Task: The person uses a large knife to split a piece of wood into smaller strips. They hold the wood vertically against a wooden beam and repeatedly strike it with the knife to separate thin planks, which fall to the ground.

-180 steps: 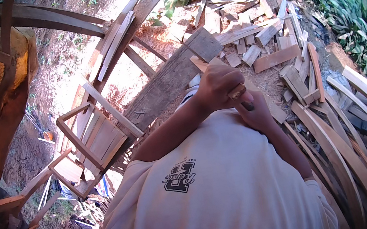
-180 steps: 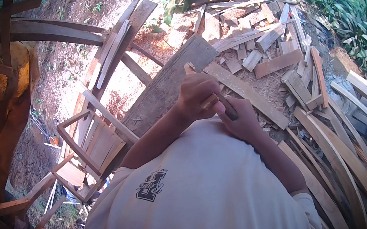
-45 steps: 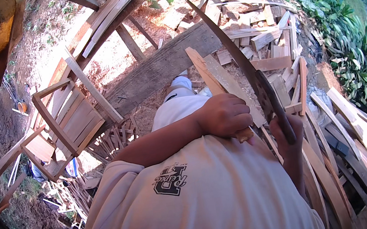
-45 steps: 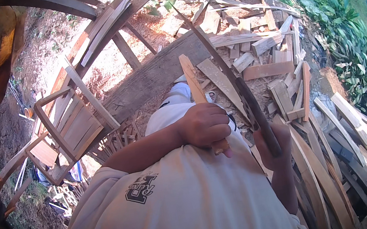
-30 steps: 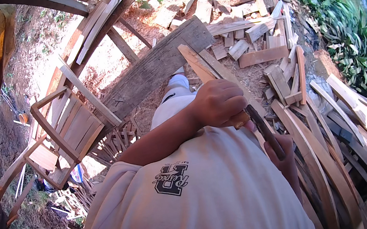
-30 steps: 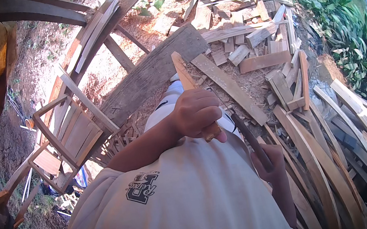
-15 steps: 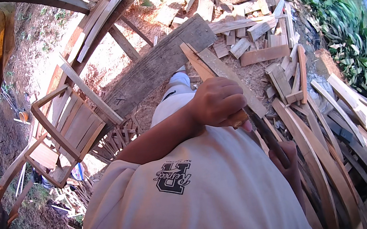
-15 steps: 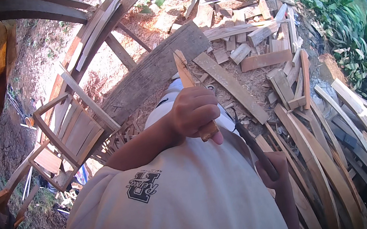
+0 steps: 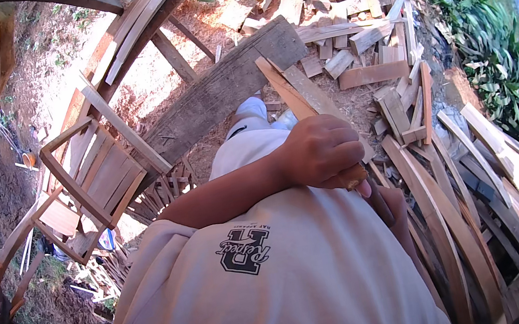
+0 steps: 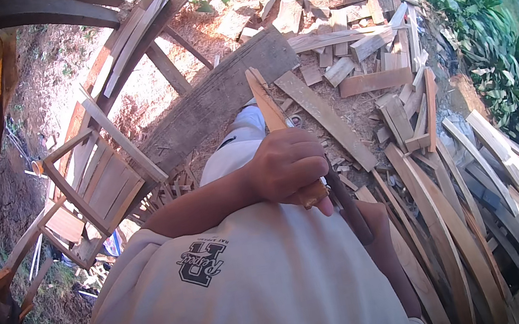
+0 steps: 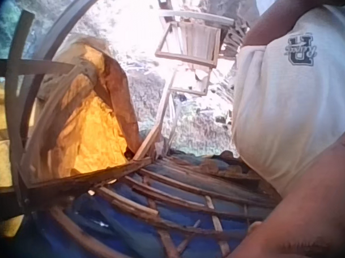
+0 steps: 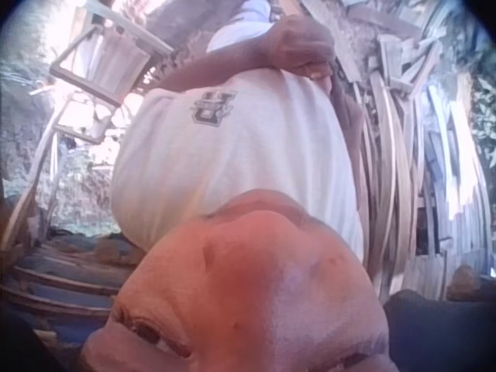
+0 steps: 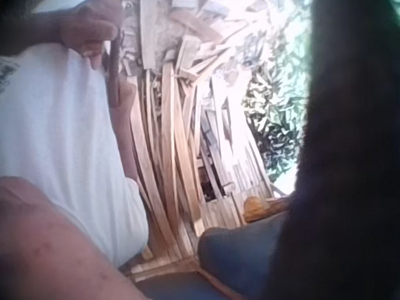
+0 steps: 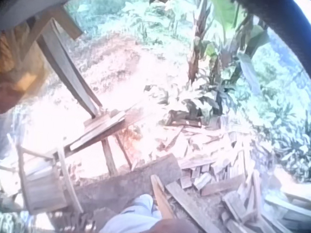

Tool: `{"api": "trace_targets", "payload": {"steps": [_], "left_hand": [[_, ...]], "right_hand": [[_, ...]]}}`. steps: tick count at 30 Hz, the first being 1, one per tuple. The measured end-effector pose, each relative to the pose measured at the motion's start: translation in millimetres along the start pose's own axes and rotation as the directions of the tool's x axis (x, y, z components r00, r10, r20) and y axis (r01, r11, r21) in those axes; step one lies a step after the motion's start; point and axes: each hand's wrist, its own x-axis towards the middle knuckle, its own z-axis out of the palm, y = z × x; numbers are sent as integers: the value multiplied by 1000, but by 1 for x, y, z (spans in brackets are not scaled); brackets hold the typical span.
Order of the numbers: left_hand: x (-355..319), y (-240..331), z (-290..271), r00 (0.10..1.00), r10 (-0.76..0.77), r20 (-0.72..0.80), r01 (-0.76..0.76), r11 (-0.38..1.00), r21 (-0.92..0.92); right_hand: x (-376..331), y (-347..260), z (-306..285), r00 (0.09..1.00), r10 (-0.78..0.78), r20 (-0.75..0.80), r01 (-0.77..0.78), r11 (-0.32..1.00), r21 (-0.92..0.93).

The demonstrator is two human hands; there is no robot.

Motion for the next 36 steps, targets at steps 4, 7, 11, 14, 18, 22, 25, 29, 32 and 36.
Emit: {"api": "trace_targets", "payload": {"steps": [4, 7, 11, 14, 18, 22, 25, 29, 32, 36], "left_hand": [[-2, 4, 1, 992, -56, 113, 55, 998, 9], [2, 2, 9, 995, -72, 64, 72, 997, 11], [13, -1, 3, 997, -56, 58, 62, 992, -113], [13, -2, -6, 989, -47, 144, 79, 970, -229], [11, -4, -8, 978, -39, 206, 93, 961, -260], [19, -5, -10, 972, -19, 235, 89, 952, -292], [21, -9, -16, 971, -9, 240, 78, 957, -279], [34, -10, -40, 981, -56, 186, 111, 947, -301], [37, -13, -49, 987, -72, 145, 109, 960, -259], [38, -16, -58, 985, -114, 131, 149, 941, -305]], "right_hand": [[13, -1, 5, 1000, -8, 18, 7, 1000, 19], [22, -1, 7, 1000, -10, 25, 9, 1000, 30], [31, -11, 8, 999, 12, 38, -13, 1000, 28], [37, -12, 8, 999, 21, 47, -23, 999, 39], [52, -14, 12, 998, 36, 55, -38, 998, 43], [67, -24, 9, 997, 45, 68, -48, 998, 39], [83, -29, 13, 996, 44, 77, -47, 998, 49], [106, -26, 26, 994, 34, 103, -42, 996, 76], [126, -19, 35, 993, 15, 121, -28, 994, 101], [142, -4, 45, 989, -11, 145, -9, 990, 138]]}}
